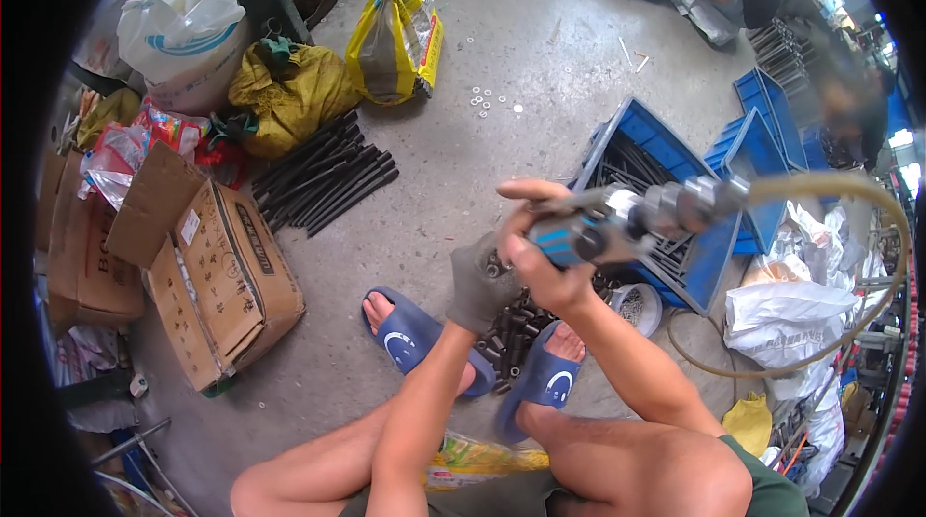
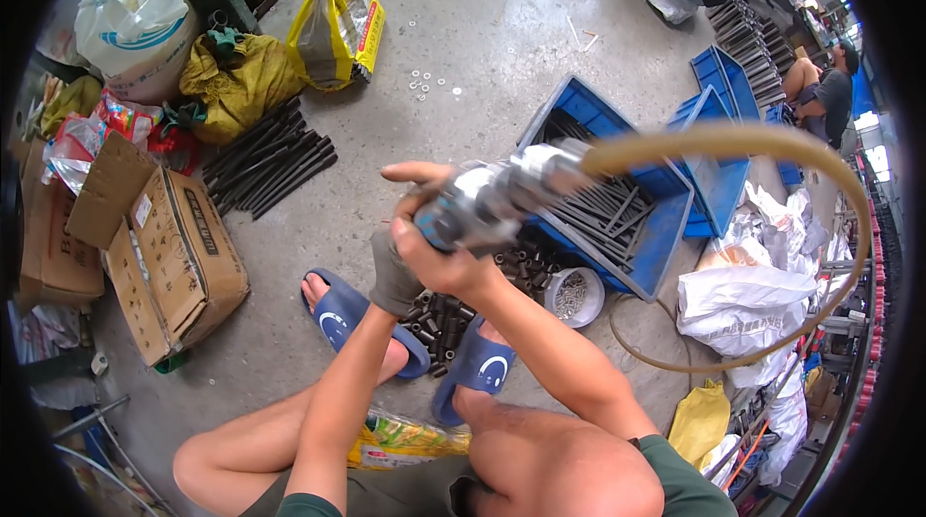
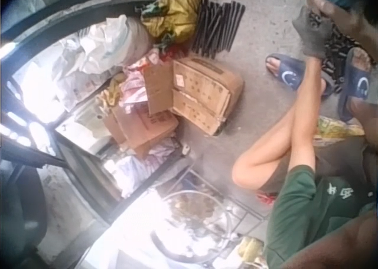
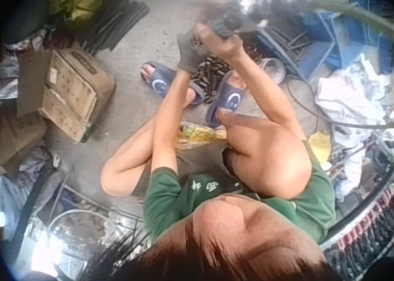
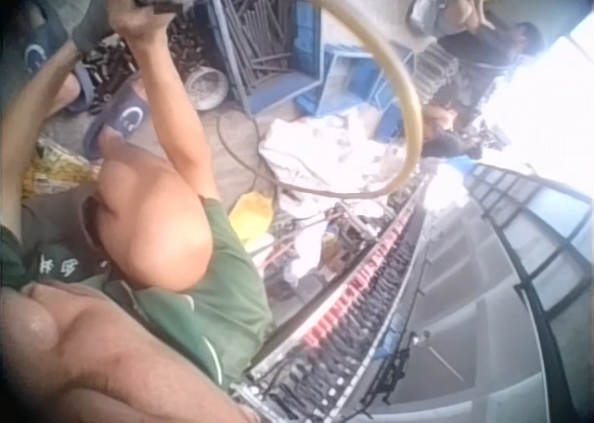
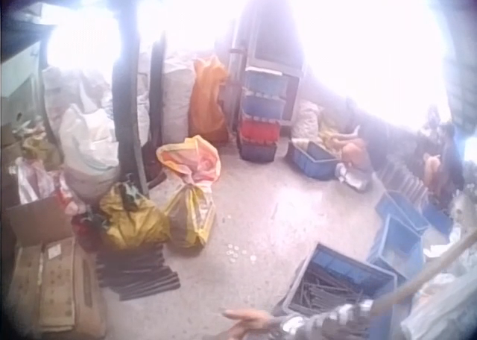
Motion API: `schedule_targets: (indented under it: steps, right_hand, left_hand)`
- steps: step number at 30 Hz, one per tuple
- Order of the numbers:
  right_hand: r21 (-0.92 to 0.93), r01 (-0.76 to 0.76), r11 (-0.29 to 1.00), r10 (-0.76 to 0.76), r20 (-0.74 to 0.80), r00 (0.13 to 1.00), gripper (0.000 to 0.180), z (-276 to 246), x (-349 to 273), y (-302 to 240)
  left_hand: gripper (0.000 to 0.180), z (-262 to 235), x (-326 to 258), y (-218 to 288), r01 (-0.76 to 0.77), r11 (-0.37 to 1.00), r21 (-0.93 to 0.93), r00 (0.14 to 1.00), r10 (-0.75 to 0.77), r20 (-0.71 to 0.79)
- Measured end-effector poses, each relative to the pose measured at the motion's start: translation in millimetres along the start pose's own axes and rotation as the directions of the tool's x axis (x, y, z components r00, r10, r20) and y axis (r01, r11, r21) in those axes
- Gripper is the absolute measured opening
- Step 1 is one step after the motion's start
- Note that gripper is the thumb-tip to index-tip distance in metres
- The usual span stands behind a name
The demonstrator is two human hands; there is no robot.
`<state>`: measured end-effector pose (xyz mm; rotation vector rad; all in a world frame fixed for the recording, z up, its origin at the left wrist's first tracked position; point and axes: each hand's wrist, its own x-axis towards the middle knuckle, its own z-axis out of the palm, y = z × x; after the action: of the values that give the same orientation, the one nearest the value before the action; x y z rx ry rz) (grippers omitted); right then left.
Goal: The person assembles metal rods by placing nuts and washers on them and tightening them with a pneumatic tool.
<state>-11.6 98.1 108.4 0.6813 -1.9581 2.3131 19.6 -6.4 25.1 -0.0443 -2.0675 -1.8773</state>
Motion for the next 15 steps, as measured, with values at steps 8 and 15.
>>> schedule_targets:
  steps: [8, 15]
  right_hand:
    - [0.065, -0.047, 0.997, 0.051, -0.065, 0.997, 0.036, 0.2, -19.1, -3.2]
    - [0.173, -0.122, 0.977, 0.155, -0.189, 0.970, 0.028, -3.0, -23.5, 8.6]
  left_hand:
    - [0.032, -6.2, -19.9, -32.2, 0.001, 0.999, 0.053, 0.999, -0.003, 0.038]
    - [0.026, -6.0, -14.9, -18.2, 0.001, 0.999, 0.043, 0.997, -0.004, 0.073]
